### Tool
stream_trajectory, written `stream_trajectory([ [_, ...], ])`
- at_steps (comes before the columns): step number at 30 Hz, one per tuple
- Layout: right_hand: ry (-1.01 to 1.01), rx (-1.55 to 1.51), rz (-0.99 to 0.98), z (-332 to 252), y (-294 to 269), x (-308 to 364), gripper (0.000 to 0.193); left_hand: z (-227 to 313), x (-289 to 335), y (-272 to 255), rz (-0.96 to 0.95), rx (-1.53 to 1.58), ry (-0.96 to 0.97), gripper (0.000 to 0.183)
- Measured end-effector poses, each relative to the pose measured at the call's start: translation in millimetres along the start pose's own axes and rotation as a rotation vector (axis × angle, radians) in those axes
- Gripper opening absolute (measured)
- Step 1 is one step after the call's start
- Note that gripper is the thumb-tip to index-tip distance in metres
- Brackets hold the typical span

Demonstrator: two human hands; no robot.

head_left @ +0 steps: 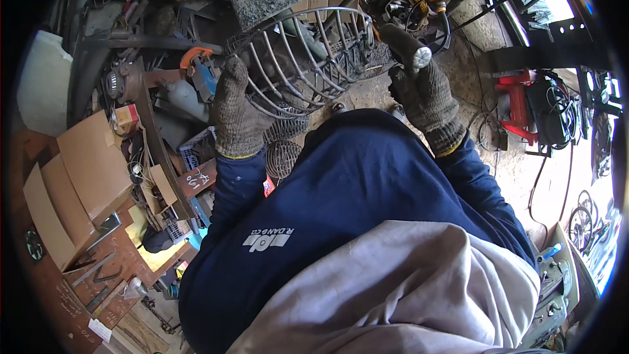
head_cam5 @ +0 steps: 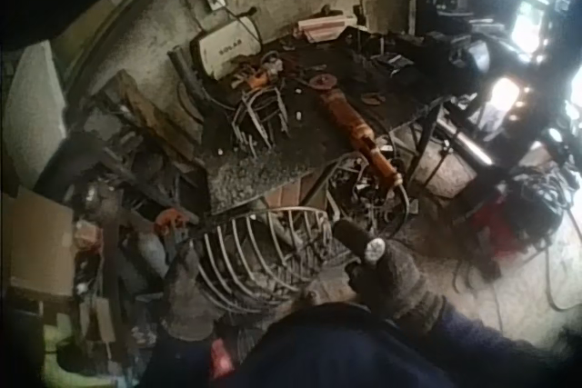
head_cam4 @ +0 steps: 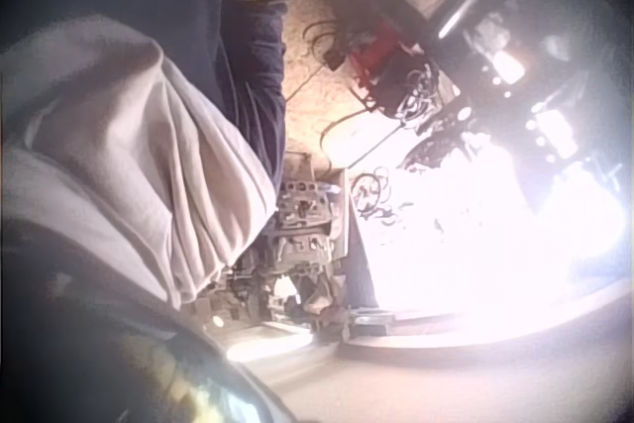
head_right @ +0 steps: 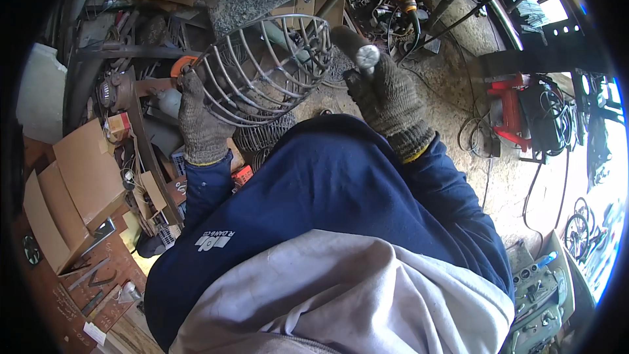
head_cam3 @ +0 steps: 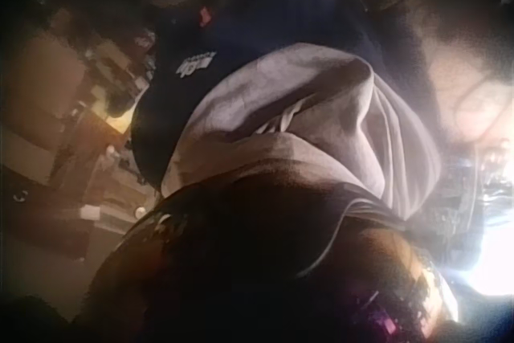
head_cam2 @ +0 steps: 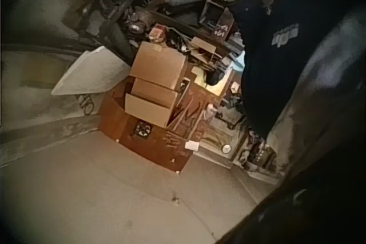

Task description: The person uses a hand-held grinder to smooth the surface and joints of a small spherical metal wire cage on a workbench.

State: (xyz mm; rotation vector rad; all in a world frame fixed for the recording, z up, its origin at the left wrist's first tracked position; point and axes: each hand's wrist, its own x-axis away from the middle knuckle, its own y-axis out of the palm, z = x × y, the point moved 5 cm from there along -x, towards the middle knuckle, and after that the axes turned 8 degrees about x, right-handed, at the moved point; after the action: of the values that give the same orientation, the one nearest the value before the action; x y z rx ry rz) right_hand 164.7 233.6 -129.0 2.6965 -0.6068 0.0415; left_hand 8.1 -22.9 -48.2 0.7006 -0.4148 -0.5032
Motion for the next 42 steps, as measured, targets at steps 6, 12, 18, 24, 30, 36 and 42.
stream_trajectory([
  [6, -0.171, 0.891, -0.153, -60.6, 48.4, 17.6, 0.043, 3.3, 0.6, -7.9, -0.091, 0.162, 0.021, 0.046],
  [12, -0.219, 0.356, -0.028, -39.4, 39.8, 18.5, 0.049, 6.8, -6.2, -11.4, -0.067, 0.307, 0.024, 0.044],
  [18, 0.033, 0.099, 0.031, -17.5, 6.1, -3.4, 0.05, -6.0, -9.8, 13.5, -0.197, 0.522, -0.052, 0.055],
  [24, -0.067, 0.083, 0.025, -18.4, -11.3, -13.7, 0.058, -27.9, -14.1, 23.5, -0.183, 0.591, -0.081, 0.061],
  [30, -0.071, -0.529, -0.082, -6.1, -24.4, -23.5, 0.049, -18.7, 3.1, 40.7, -0.277, -0.216, -0.081, 0.058],
  [36, -0.055, -0.648, -0.146, -11.9, -17.2, -24.3, 0.048, -17.9, -9.8, 52.0, -0.294, 0.094, -0.027, 0.065],
  [42, -0.069, -0.622, -0.133, -15.9, -25.1, -23.9, 0.051, 8.9, -29.0, 41.7, -0.35, -0.149, -0.078, 0.071],
])
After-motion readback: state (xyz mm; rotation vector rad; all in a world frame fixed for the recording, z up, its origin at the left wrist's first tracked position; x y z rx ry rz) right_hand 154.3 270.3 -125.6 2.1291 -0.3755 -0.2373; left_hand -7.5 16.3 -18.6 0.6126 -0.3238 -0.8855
